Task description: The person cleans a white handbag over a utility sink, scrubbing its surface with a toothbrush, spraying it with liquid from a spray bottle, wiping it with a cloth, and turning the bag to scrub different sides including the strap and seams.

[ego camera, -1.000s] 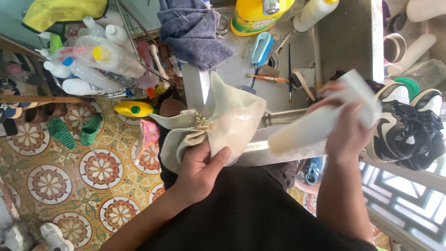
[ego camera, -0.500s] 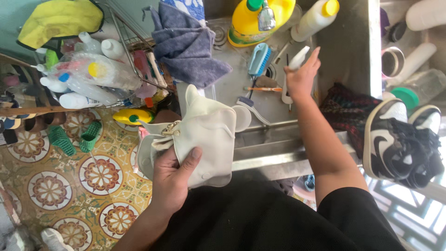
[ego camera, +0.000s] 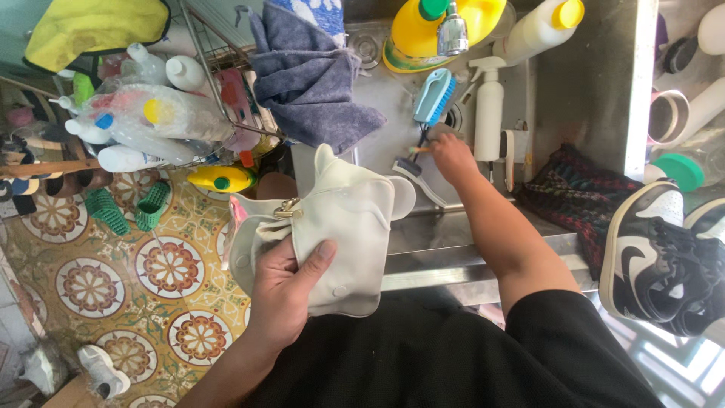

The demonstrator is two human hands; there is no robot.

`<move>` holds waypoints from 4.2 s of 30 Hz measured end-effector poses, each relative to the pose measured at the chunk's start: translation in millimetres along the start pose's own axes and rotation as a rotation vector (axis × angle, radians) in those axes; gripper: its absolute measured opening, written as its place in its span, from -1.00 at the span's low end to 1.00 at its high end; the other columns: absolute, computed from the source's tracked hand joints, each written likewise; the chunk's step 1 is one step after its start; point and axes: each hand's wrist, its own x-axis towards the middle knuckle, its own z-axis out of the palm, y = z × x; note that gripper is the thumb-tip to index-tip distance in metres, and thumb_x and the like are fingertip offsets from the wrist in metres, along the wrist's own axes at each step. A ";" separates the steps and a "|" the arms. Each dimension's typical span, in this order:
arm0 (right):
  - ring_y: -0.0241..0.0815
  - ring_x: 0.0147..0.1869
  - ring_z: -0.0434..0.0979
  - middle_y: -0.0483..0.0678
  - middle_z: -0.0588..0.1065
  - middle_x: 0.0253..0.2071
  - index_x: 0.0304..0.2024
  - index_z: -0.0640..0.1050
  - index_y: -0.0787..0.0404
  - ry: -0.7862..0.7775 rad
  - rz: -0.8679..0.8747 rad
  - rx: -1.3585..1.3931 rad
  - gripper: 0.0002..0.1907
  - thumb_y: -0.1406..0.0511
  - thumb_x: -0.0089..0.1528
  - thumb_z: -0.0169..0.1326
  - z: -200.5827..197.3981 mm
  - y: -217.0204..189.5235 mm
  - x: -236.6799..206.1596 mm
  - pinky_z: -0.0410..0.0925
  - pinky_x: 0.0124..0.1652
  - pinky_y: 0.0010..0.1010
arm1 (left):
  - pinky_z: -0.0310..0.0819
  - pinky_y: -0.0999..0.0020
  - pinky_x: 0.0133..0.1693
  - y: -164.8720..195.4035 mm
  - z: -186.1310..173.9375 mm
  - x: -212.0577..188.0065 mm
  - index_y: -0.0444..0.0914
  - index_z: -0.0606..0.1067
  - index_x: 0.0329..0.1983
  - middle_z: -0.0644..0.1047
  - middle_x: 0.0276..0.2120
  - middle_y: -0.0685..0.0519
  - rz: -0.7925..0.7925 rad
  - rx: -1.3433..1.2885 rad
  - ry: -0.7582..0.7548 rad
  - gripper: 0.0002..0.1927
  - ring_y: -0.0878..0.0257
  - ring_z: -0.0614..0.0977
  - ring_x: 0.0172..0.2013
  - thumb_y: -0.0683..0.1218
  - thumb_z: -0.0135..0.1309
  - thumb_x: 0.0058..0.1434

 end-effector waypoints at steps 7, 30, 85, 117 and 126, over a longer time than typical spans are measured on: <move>0.08 -0.05 0.60 0.12 0.56 -0.07 0.10 0.53 0.25 0.511 0.045 0.647 -0.72 0.49 0.34 0.07 -58.5 -27.6 -12.5 0.45 -0.08 -0.22 | 0.55 0.43 -0.17 3.1 -1.9 -4.7 -0.40 0.57 0.09 0.66 -0.19 0.02 0.033 0.067 -0.073 -0.70 0.38 0.63 -0.23 -0.10 0.06 0.42; -0.23 -0.35 0.52 -0.01 0.53 -0.28 -0.08 0.58 0.30 0.608 0.020 0.744 -0.84 0.51 0.29 0.19 -162.8 -157.4 -244.7 0.33 -0.38 -0.47 | 0.55 0.48 -0.14 -43.6 35.2 -88.4 -0.42 0.45 0.20 0.63 -0.13 0.01 0.135 0.116 -0.233 -0.66 0.42 0.62 -0.20 -0.11 0.00 0.46; -0.32 -0.60 0.33 -0.07 0.51 -0.50 -0.30 0.63 0.27 0.678 0.194 0.538 -0.90 0.51 0.17 0.28 -200.8 -151.0 -256.6 0.13 -0.56 -0.45 | 0.58 0.41 -0.02 -64.9 55.4 -91.9 -0.43 0.38 0.23 0.62 -0.04 -0.04 0.175 0.327 -0.432 -0.62 0.35 0.64 -0.06 -0.20 0.06 0.38; -0.26 -0.48 0.53 -0.04 0.55 -0.44 -0.34 0.63 0.23 0.604 -0.030 0.495 -0.84 0.56 0.11 0.24 -211.7 -127.4 -249.2 0.32 -0.46 -0.47 | 0.54 0.43 0.05 -66.7 53.4 -93.6 -0.44 0.32 0.29 0.56 0.04 -0.03 0.143 0.274 -0.483 -0.55 0.36 0.59 0.01 -0.19 0.06 0.38; -0.34 -0.57 0.48 -0.05 0.59 -0.44 -0.33 0.65 0.26 0.593 0.076 0.558 -0.85 0.58 0.16 0.21 -211.9 -125.4 -249.5 0.23 -0.58 -0.52 | 0.57 0.43 0.01 -61.5 47.7 -93.6 -0.42 0.32 0.28 0.58 0.02 -0.03 0.130 0.283 -0.456 -0.55 0.36 0.62 -0.02 -0.18 0.07 0.37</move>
